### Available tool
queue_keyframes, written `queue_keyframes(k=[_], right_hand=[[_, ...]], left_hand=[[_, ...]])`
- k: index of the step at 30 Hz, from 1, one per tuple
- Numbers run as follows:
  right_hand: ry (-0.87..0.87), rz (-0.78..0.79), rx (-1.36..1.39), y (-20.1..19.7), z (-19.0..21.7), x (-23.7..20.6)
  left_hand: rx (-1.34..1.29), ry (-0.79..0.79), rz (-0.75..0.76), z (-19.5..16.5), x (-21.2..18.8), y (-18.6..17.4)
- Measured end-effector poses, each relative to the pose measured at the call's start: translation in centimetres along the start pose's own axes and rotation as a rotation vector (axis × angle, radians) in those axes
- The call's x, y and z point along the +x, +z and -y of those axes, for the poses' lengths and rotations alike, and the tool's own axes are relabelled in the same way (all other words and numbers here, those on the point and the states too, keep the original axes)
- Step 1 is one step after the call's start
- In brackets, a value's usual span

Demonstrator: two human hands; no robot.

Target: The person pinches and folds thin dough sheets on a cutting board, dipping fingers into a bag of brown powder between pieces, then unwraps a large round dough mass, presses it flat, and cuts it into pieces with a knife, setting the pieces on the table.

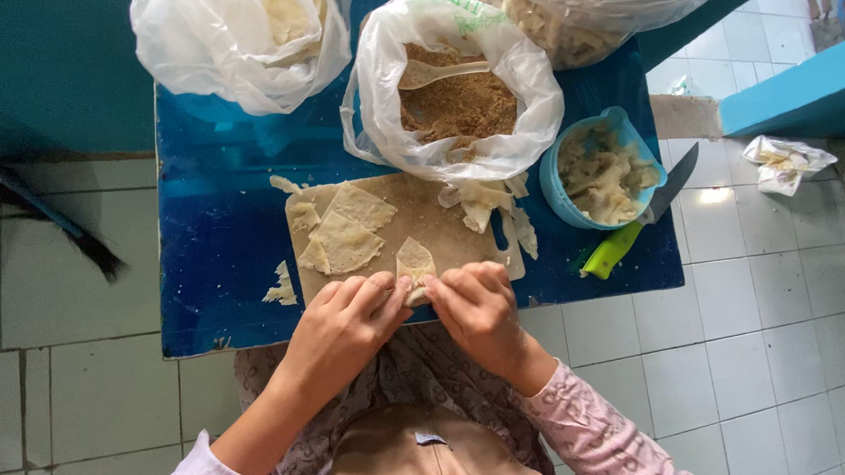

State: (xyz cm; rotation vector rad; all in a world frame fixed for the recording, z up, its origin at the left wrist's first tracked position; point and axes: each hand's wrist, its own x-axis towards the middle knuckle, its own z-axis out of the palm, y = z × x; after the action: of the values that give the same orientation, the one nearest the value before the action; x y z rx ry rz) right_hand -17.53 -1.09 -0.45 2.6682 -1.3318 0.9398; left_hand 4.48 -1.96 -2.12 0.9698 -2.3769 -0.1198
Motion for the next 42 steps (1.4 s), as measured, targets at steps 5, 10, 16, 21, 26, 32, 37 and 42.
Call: queue_keyframes(k=[5,10,16,21,26,32,37,42], right_hand=[[0.401,-0.044,0.245,1.4,0.0,0.6],[0.248,0.104,0.245,0.1,-0.9,1.3],[-0.001,0.123,0.124,-1.3,-1.1,1.2],[0.428,0.093,0.283,0.3,-0.7,1.5],[0.412,0.206,0.259,0.1,-0.9,2.2],[0.104,0.214,0.112,-1.3,-0.7,2.0],[0.223,0.271,0.177,-0.7,-1.6,2.5],[0.106,0.223,-0.050,-0.4,-1.0,2.0]], left_hand=[[-0.209,-0.169,0.001,0.2,1.0,0.8],[-0.354,-0.341,0.020,0.6,2.2,1.2],[-0.185,-0.035,-0.040,1.1,1.7,0.0],[-0.292,-0.196,0.011,1.0,2.2,-0.1],[-0.439,-0.508,0.154,1.0,3.8,0.9],[-0.132,-0.128,0.089,0.6,2.6,0.3],[-0.010,-0.091,0.106,1.2,2.4,0.4],[0.365,-0.076,0.145,-1.1,1.8,1.6]])
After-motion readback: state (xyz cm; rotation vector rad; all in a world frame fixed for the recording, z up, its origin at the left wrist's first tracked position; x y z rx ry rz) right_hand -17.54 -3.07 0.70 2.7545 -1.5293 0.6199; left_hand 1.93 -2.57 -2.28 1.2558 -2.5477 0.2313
